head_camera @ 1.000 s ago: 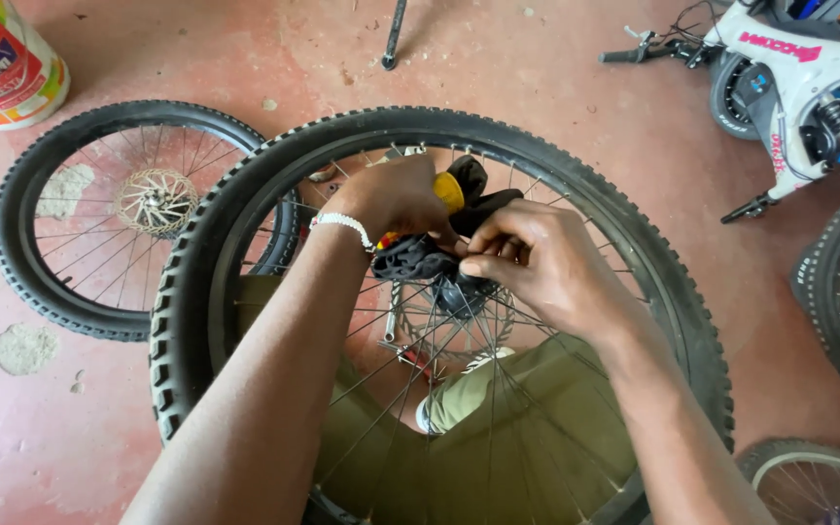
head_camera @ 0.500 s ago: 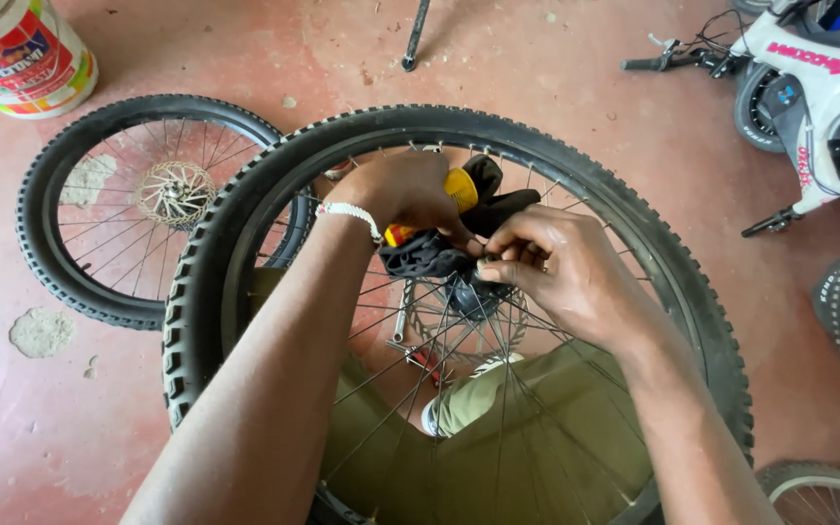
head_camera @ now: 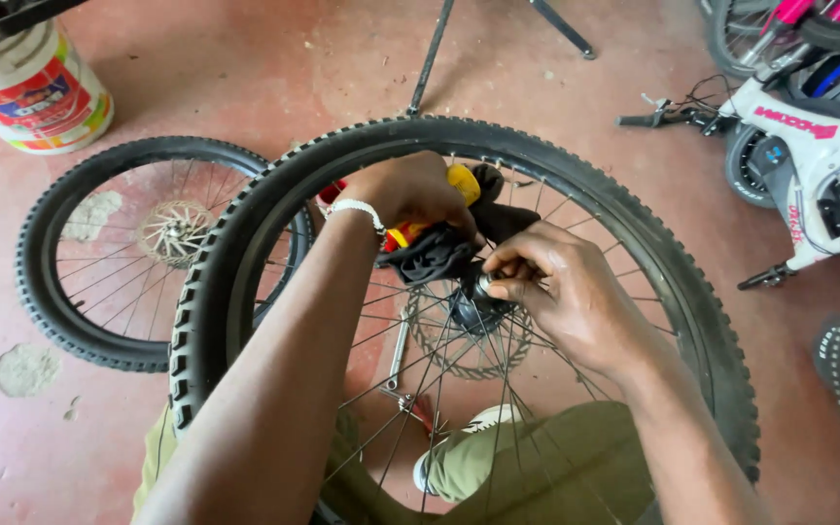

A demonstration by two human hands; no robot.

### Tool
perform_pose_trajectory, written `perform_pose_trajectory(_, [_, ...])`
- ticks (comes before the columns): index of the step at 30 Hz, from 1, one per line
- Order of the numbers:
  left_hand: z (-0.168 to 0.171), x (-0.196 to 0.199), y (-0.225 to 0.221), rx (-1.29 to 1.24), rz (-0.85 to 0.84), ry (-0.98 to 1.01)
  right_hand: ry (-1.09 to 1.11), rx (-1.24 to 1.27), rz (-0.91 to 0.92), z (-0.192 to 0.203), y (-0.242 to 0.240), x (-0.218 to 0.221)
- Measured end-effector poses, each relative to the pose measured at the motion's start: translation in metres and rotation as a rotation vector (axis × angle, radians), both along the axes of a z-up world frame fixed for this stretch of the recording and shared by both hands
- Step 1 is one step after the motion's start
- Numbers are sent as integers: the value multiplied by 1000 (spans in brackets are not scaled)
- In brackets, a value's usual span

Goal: Applying lubricant and performing maintenance on a bicycle wheel hub using wrenches and a cleaning rag.

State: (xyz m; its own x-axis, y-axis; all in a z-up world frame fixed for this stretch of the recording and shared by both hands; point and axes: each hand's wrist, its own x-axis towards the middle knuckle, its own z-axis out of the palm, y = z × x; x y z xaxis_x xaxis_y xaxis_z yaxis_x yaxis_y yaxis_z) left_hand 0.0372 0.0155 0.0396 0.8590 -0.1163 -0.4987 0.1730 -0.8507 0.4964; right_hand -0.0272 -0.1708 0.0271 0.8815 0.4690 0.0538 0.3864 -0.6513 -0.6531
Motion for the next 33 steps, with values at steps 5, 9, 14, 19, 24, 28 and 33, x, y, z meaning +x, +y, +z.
perform_pose_trajectory(5, [-6, 12, -1, -33, 11, 45, 73, 62, -51, -11, -3, 15])
perform_pose_trajectory(9, [-16, 16, 0, 13, -32, 15, 94, 154, -119, -20, -3, 18])
perform_pose_trajectory(14, [-29, 25, -2, 55, -188, -11, 40, 50, -88, -16, -2, 26])
perform_pose_trajectory(19, [-25, 28, 0, 69, -233, 4, 186, 112, -94, -9, 0, 32])
perform_pose_trajectory(24, [-31, 31, -2, 50, -232, 31, 205, 127, -162, -30, -2, 37])
perform_pose_trajectory(28, [-20, 24, -1, 51, -246, 16, 127, 84, -94, -13, 3, 33])
perform_pose_trajectory(33, [-19, 17, -2, 84, -268, 13, 172, 78, -100, -12, 1, 28])
